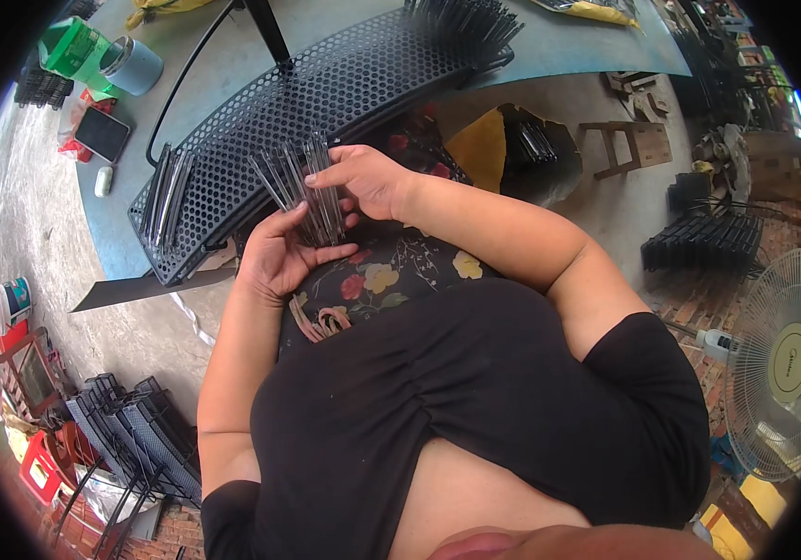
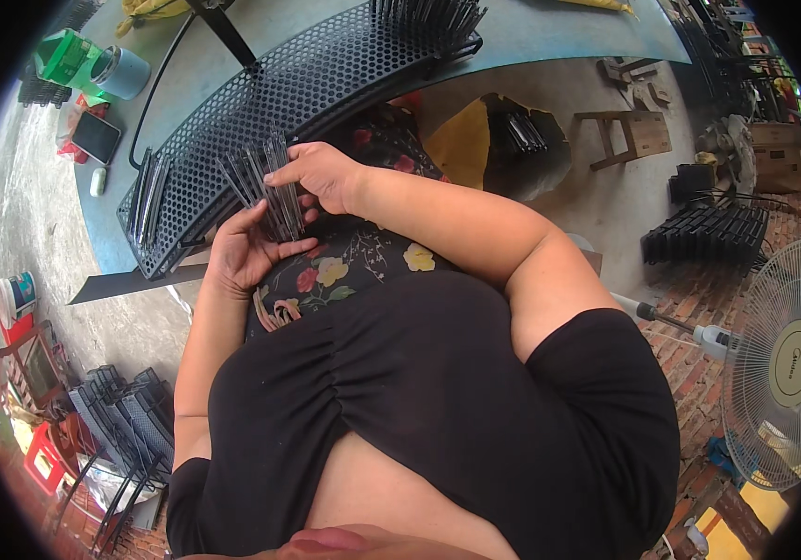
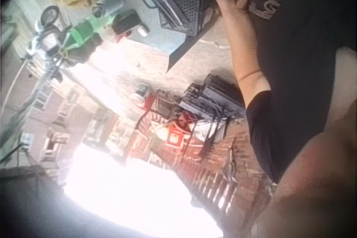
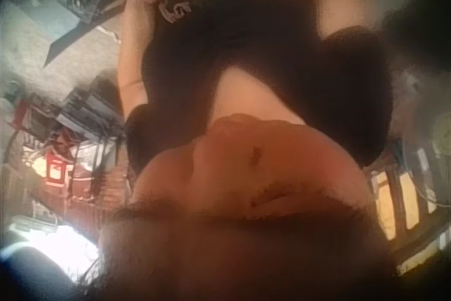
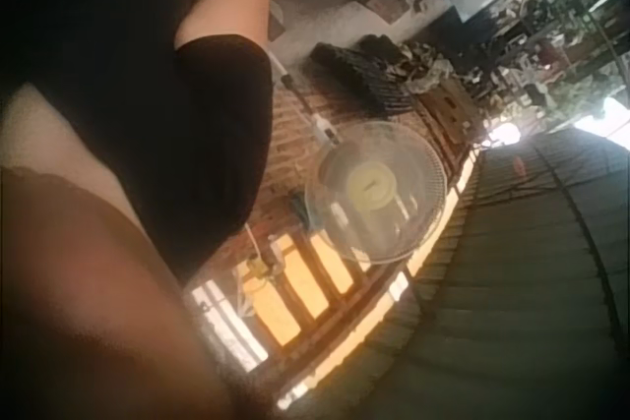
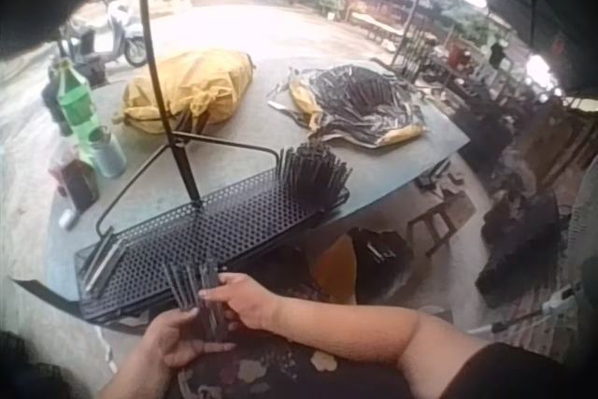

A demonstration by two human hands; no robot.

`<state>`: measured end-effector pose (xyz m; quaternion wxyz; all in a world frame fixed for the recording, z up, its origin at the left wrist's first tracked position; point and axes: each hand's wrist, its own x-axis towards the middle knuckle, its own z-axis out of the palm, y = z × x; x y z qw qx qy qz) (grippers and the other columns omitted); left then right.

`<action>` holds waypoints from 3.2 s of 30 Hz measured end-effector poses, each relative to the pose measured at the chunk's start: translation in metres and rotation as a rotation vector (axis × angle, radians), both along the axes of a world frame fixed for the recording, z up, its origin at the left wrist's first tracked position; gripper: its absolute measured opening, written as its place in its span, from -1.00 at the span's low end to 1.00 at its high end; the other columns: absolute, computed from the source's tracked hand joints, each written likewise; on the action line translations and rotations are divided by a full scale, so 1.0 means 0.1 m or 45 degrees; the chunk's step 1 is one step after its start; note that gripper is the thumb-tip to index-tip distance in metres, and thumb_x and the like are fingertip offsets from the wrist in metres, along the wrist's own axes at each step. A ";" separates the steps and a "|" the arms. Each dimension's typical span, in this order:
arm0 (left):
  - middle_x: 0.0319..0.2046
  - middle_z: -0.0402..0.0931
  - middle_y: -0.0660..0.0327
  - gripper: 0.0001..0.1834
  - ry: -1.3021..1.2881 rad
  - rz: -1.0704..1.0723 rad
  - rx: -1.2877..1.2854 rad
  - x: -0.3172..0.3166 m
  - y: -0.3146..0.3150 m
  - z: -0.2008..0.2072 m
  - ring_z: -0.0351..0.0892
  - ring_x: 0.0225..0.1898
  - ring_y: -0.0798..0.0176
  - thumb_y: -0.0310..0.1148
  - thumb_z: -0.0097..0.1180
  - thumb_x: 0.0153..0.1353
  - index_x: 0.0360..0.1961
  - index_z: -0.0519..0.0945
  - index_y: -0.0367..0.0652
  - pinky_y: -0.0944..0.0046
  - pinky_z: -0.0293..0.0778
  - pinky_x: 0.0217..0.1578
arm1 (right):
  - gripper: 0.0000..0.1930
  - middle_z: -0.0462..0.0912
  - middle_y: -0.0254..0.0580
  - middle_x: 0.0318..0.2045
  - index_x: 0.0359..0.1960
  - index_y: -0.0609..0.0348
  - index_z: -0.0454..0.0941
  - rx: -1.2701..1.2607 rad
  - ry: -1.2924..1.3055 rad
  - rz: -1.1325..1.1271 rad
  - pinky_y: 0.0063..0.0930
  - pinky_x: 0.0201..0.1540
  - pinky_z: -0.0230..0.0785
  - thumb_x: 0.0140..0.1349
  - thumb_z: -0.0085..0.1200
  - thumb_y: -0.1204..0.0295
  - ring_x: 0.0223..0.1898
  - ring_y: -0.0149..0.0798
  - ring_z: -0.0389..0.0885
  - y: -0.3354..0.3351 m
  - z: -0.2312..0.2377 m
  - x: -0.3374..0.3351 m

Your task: The person inserts small metal pins by hand into a perforated metal rack on a workbench.

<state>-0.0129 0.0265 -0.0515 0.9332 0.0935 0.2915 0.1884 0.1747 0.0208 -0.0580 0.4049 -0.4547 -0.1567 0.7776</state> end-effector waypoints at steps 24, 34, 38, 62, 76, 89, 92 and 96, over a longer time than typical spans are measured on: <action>-0.12 0.58 -0.07 -0.70 0.290 -0.198 0.336 0.20 -0.11 0.25 0.63 -0.08 0.00 -0.47 0.02 0.32 0.04 0.45 -0.34 -0.03 0.65 -0.15 | -0.58 0.67 -0.22 -0.16 0.14 0.16 0.50 0.816 -0.773 0.159 -0.56 -0.02 0.45 0.20 0.09 0.56 -0.18 -0.45 0.62 -0.04 0.45 0.32; -0.13 0.59 -0.06 -0.74 0.420 -0.239 0.419 0.31 -0.14 0.32 0.64 -0.12 0.03 -0.51 -0.04 0.34 0.02 0.46 -0.37 0.02 0.67 -0.17 | -0.67 0.62 -0.09 -0.07 0.07 0.24 0.50 0.820 -0.860 0.168 -0.44 0.15 0.34 0.26 0.05 0.50 0.03 -0.25 0.55 -0.12 0.39 0.42; -0.13 0.58 -0.08 -0.75 0.438 -0.207 0.419 0.32 -0.16 0.32 0.64 -0.11 0.00 -0.50 -0.06 0.35 0.01 0.45 -0.37 0.03 0.69 -0.20 | -0.73 0.65 -0.13 -0.20 0.01 0.27 0.51 0.773 -0.715 0.125 -0.48 0.02 0.41 0.28 0.04 0.52 -0.11 -0.30 0.60 -0.14 0.38 0.44; 0.07 0.47 -0.13 -0.54 0.321 0.081 0.256 0.22 0.03 0.15 0.50 0.11 -0.16 -0.39 -0.08 0.38 0.27 0.26 -0.25 -0.27 0.57 -0.04 | -0.87 0.73 -0.24 -0.36 -0.16 0.19 0.53 1.426 -1.788 -1.223 -0.58 -0.22 0.52 0.27 0.11 0.56 -0.29 -0.38 0.72 0.27 0.21 2.26; 0.00 0.52 -0.08 -0.54 0.324 0.083 0.303 0.16 0.03 0.10 0.49 0.14 -0.08 -0.34 -0.09 0.39 0.26 0.27 -0.28 -0.20 0.61 -0.08 | -0.90 0.73 -0.25 -0.34 -0.21 0.20 0.59 1.413 -1.804 -0.963 -0.59 -0.22 0.51 0.25 0.13 0.54 -0.30 -0.39 0.71 0.23 0.35 2.30; 0.01 0.50 -0.12 -0.51 0.331 0.121 0.268 0.13 0.05 0.09 0.54 0.07 -0.10 -0.54 0.02 0.29 0.24 0.27 -0.34 -0.19 0.62 -0.06 | -0.82 0.73 -0.26 -0.17 -0.15 0.21 0.66 1.366 -1.716 -0.609 -0.59 0.00 0.46 0.26 0.06 0.61 -0.10 -0.40 0.66 -0.03 0.50 2.42; 0.00 0.51 -0.11 -0.52 0.326 0.112 0.270 0.14 0.06 0.06 0.54 0.07 -0.09 -0.54 0.03 0.28 0.23 0.29 -0.34 -0.19 0.61 -0.05 | -0.82 0.72 -0.26 -0.16 -0.15 0.22 0.66 1.395 -1.600 -0.510 -0.60 -0.01 0.47 0.25 0.08 0.61 -0.11 -0.40 0.67 0.01 0.46 2.46; -0.01 0.52 -0.07 -0.55 0.335 0.071 0.272 0.14 0.08 0.07 0.55 0.06 -0.08 -0.53 0.05 0.28 0.20 0.34 -0.30 -0.19 0.60 -0.05 | -0.82 0.73 -0.25 -0.19 -0.15 0.17 0.67 1.368 -1.743 -0.342 -0.58 -0.09 0.48 0.25 0.09 0.58 -0.16 -0.40 0.67 0.16 0.55 2.38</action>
